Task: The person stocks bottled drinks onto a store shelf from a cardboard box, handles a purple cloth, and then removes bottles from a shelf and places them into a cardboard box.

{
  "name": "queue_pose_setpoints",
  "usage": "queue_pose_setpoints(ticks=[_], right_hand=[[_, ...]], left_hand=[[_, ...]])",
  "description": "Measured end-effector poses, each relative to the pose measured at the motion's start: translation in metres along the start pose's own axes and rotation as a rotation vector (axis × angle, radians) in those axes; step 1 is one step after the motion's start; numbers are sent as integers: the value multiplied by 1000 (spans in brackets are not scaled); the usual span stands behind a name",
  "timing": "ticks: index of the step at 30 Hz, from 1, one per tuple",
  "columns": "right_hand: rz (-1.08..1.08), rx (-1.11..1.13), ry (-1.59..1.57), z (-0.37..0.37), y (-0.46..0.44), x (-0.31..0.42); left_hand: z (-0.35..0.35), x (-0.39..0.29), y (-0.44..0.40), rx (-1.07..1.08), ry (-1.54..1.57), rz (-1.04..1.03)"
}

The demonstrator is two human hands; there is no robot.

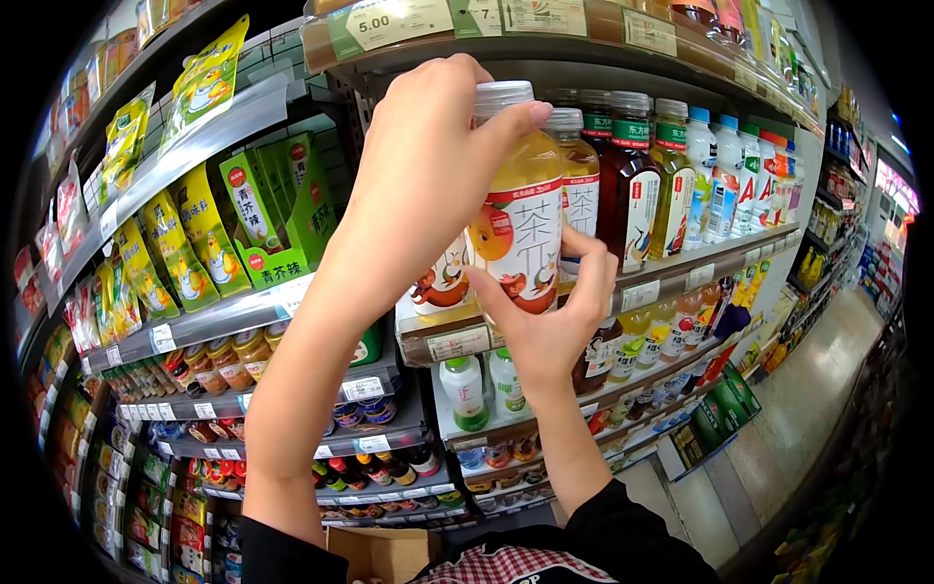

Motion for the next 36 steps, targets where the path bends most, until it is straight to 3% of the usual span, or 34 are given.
queue_pose_setpoints(ticks=[5,13,22,36], right_hand=[[20,166,2,21,18,-11],[109,9,-19,21,32,-12],[120,-23,76,5,37,-19],[139,-67,204,-21,36,-31]], left_hand=[[-6,7,-4,66,32,40],[-7,10,-4,81,101,55],[-9,28,-5,72,65,101],[-20,47,-15,127,-250,124]])
Point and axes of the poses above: each hand's wrist, its own y-axis away from the middle knuckle, its own z-axis out of the back of the hand, x = y × z, the point moved 5 cm from there along -y, towards the middle knuckle, and after that the axes turned 15 degrees about y, right-handed, at the moved point
